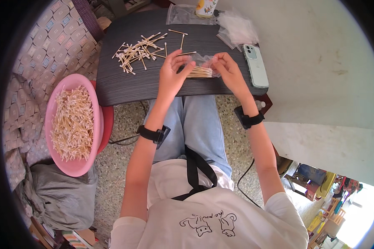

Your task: The person aligns several wooden cotton swabs on a desk, picks them up by hand, and slides them into a small plastic bag. They repeat this process with another group of swabs.

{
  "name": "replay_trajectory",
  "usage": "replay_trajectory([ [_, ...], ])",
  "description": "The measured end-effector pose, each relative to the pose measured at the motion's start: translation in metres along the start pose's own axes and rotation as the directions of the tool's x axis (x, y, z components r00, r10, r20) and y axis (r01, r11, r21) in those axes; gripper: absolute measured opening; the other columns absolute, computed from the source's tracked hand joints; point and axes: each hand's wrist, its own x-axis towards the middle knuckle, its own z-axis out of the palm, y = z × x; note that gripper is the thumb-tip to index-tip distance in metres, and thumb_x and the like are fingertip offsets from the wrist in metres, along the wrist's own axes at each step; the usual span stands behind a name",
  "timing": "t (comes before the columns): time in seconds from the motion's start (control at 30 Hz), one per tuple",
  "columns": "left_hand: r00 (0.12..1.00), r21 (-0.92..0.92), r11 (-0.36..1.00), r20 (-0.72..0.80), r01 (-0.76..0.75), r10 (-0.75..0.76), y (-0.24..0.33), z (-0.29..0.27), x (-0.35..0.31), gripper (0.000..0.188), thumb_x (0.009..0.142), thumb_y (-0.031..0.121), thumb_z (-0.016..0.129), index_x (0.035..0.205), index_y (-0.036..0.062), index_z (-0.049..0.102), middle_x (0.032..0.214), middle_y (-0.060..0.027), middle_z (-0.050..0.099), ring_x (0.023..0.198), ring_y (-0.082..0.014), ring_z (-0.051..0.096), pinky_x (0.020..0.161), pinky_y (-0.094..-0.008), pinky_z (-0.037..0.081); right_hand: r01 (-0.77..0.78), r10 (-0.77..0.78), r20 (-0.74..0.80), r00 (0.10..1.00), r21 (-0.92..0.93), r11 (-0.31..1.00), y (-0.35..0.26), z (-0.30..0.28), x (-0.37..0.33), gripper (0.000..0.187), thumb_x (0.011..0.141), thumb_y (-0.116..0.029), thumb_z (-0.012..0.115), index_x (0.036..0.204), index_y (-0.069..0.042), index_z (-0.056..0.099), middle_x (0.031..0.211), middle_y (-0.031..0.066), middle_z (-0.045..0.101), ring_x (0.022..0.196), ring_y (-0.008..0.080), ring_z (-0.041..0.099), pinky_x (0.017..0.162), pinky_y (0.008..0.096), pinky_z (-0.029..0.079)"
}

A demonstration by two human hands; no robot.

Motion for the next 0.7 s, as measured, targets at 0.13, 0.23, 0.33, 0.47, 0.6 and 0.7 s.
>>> replay_trajectory([
  [0.13, 0.935, -0.311, 0.883, 0.090, 0.353, -0.342, 0.004, -0.002, 0.000, 0.045, 0.089, 0.010, 0.067, 0.126, -0.0060, 0.048, 0.110, -0.0131, 0.062, 0.101, -0.0200, 0.064, 0.084, -0.0274, 0.051, -0.048, 0.042, 0.044, 0.998, 0.139, 0.989, -0.006, 0.001, -0.003, 0.019, 0.102, -0.022, 0.045, 0.110, -0.005, 0.048, 0.105, 0.0091, 0.066, 0.094, 0.0129, 0.062, 0.081, 0.0258, 0.048],
  [0.23, 0.904, -0.376, 0.823, 0.146, 0.426, -0.402, 0.005, -0.006, -0.002, 0.038, 0.092, 0.012, 0.063, 0.122, -0.0062, 0.050, 0.107, -0.0127, 0.063, 0.097, -0.0196, 0.065, 0.081, -0.0279, 0.054, -0.092, 0.089, 0.032, 0.995, 0.105, 0.990, -0.012, 0.002, -0.004, 0.020, 0.102, -0.021, 0.044, 0.112, -0.005, 0.047, 0.109, 0.0127, 0.064, 0.099, 0.0163, 0.063, 0.086, 0.0287, 0.049],
  [0.33, 0.890, -0.443, 0.775, 0.152, 0.450, -0.429, 0.009, -0.005, -0.006, 0.028, 0.094, 0.013, 0.060, 0.115, -0.0041, 0.052, 0.104, -0.0131, 0.065, 0.092, -0.0192, 0.066, 0.079, -0.0295, 0.055, -0.206, 0.194, 0.069, 0.979, 0.313, 0.927, -0.016, -0.002, -0.007, 0.024, 0.102, -0.020, 0.044, 0.119, -0.003, 0.048, 0.110, 0.0150, 0.064, 0.100, 0.0169, 0.063, 0.086, 0.0311, 0.051],
  [0.47, 0.921, -0.428, 0.820, 0.098, 0.381, -0.377, 0.010, -0.007, -0.009, 0.017, 0.096, 0.013, 0.056, 0.107, 0.0000, 0.054, 0.096, -0.0124, 0.068, 0.084, -0.0168, 0.067, 0.074, -0.0283, 0.055, -0.258, 0.219, 0.140, 0.966, 0.406, 0.877, -0.023, -0.004, -0.007, 0.031, 0.099, -0.018, 0.052, 0.123, 0.000, 0.049, 0.108, 0.0140, 0.065, 0.096, 0.0158, 0.063, 0.077, 0.0274, 0.053],
  [0.6, 0.944, -0.404, 0.855, 0.086, 0.324, -0.317, 0.010, -0.002, -0.012, 0.017, 0.097, 0.014, 0.055, 0.107, 0.0008, 0.053, 0.090, -0.0113, 0.068, 0.081, -0.0150, 0.066, 0.071, -0.0268, 0.054, -0.273, 0.233, 0.200, 0.952, 0.201, 0.941, -0.017, -0.008, -0.006, 0.039, 0.095, -0.020, 0.058, 0.125, 0.005, 0.053, 0.109, 0.0115, 0.065, 0.095, 0.0140, 0.064, 0.080, 0.0277, 0.053],
  [0.7, 0.959, -0.392, 0.877, 0.061, 0.279, -0.278, 0.007, 0.000, -0.013, 0.017, 0.097, 0.014, 0.055, 0.107, 0.0002, 0.053, 0.088, -0.0118, 0.068, 0.080, -0.0140, 0.066, 0.070, -0.0262, 0.054, -0.222, 0.207, 0.135, 0.969, 0.107, 0.969, -0.015, -0.006, -0.005, 0.034, 0.093, -0.017, 0.062, 0.119, 0.005, 0.058, 0.101, 0.0086, 0.067, 0.089, 0.0121, 0.064, 0.077, 0.0254, 0.053],
])
